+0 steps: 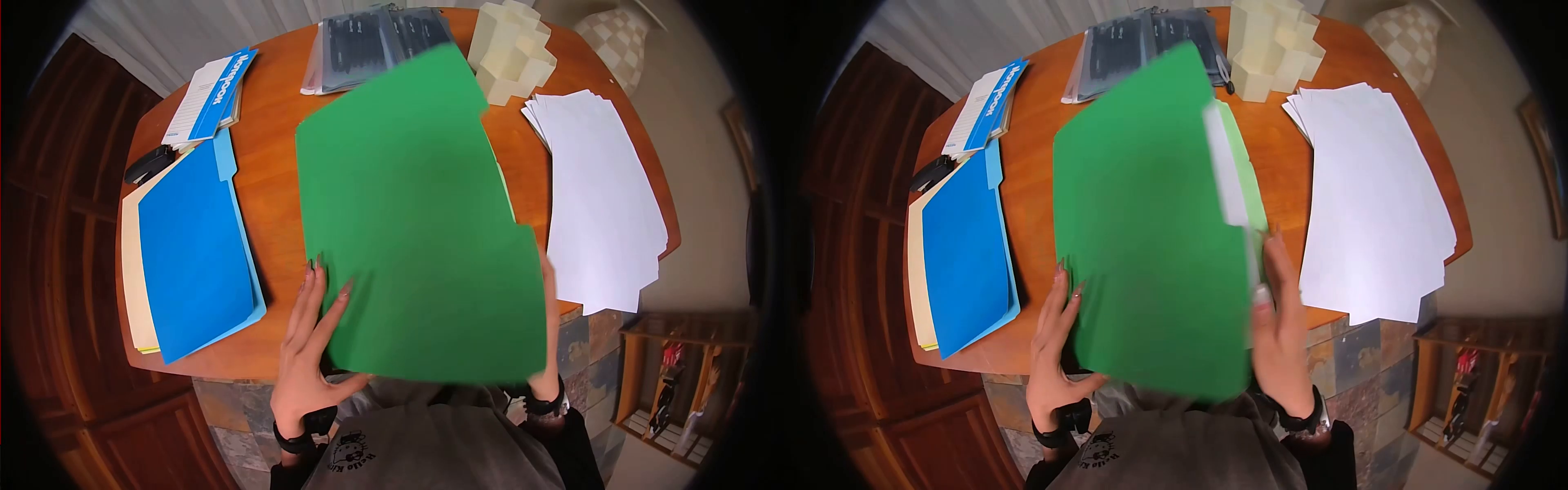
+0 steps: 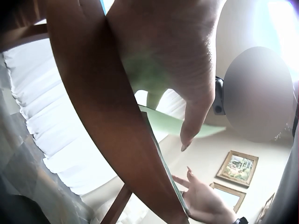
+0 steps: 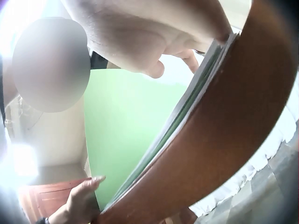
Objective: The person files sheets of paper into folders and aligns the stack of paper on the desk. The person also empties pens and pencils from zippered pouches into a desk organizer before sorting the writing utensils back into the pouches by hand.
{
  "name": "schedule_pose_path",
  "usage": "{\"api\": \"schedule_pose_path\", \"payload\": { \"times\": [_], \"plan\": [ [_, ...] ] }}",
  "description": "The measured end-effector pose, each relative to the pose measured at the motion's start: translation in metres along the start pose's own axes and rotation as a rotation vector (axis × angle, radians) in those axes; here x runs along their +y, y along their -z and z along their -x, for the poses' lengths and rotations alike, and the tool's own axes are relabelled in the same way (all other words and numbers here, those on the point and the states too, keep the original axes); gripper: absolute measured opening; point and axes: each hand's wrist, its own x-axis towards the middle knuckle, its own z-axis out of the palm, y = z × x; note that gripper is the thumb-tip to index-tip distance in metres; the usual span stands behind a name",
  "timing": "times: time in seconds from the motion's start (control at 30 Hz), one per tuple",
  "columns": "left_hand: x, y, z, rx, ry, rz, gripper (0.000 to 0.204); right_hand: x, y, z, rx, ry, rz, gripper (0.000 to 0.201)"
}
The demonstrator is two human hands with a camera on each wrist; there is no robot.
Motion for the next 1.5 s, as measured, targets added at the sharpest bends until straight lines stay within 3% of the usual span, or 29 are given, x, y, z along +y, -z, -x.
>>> {"api": "schedule_pose_path", "payload": {
  "times": [0.03, 0.1, 0.27, 0.33, 0.37, 0.43, 0.5, 0.57, 0.6, 0.67, 0.83, 0.9, 0.97, 1.1, 1.3, 1.5],
  "plan": [
    [0.003, 0.0, -0.001, 0.0, 0.001, -0.001, 0.09, -0.003, 0.003, -0.003, -0.001, 0.0, -0.002, 0.053],
    [0.01, 0.0, -0.004, -0.008, 0.045, 0.026, 0.082, -0.012, 0.01, -0.014, 0.096, -0.192, -0.709, 0.06],
    [0.011, -0.006, -0.006, -0.057, 0.019, -0.084, 0.079, -0.001, 0.018, -0.016, 0.092, -0.232, -0.795, 0.058],
    [0.012, -0.006, -0.003, -0.063, 0.024, -0.118, 0.077, -0.001, 0.021, -0.014, 0.107, -0.184, -0.783, 0.047],
    [0.012, -0.005, 0.001, 0.022, 0.001, -0.106, 0.075, 0.0, 0.027, -0.013, 0.105, -0.183, -0.783, 0.047],
    [0.014, 0.008, 0.011, 0.154, -0.006, -0.184, 0.071, 0.002, 0.048, -0.006, 0.205, -0.073, -0.396, 0.038],
    [0.009, 0.03, 0.018, 0.35, 0.058, -0.155, 0.088, 0.014, 0.065, -0.002, 0.267, -0.018, -0.046, 0.045],
    [0.004, 0.047, 0.019, 0.338, 0.266, -0.57, 0.088, 0.025, 0.082, -0.003, 0.141, -0.029, 0.425, 0.055],
    [-0.003, 0.05, 0.019, 0.315, 0.357, -0.631, 0.079, 0.033, 0.085, -0.002, 0.139, -0.024, 0.426, 0.055],
    [-0.023, 0.053, 0.029, 0.262, 0.416, -0.634, 0.076, 0.05, 0.085, 0.0, -0.05, -0.151, 0.802, 0.069],
    [-0.025, 0.061, 0.035, 0.194, 0.532, -0.568, 0.044, 0.053, 0.086, 0.002, -0.076, -0.12, 0.801, 0.083],
    [-0.02, 0.061, 0.033, 0.25, 0.46, -0.622, 0.035, 0.054, 0.087, 0.003, -0.077, -0.103, 0.825, 0.086],
    [-0.014, 0.06, 0.035, 0.523, 0.395, -0.422, 0.033, 0.056, 0.087, 0.004, -0.077, -0.097, 0.84, 0.091],
    [0.015, 0.032, 0.003, 0.603, -0.085, -0.524, 0.036, 0.054, 0.084, 0.003, -0.072, -0.092, 0.828, 0.088],
    [0.061, -0.02, -0.033, 0.103, -0.212, -0.577, 0.038, 0.051, 0.083, 0.002, -0.051, -0.113, 0.822, 0.088],
    [0.079, -0.064, -0.044, 0.024, -0.341, -0.624, 0.032, 0.056, 0.081, 0.003, -0.039, -0.093, 0.844, 0.087]
  ]
}}
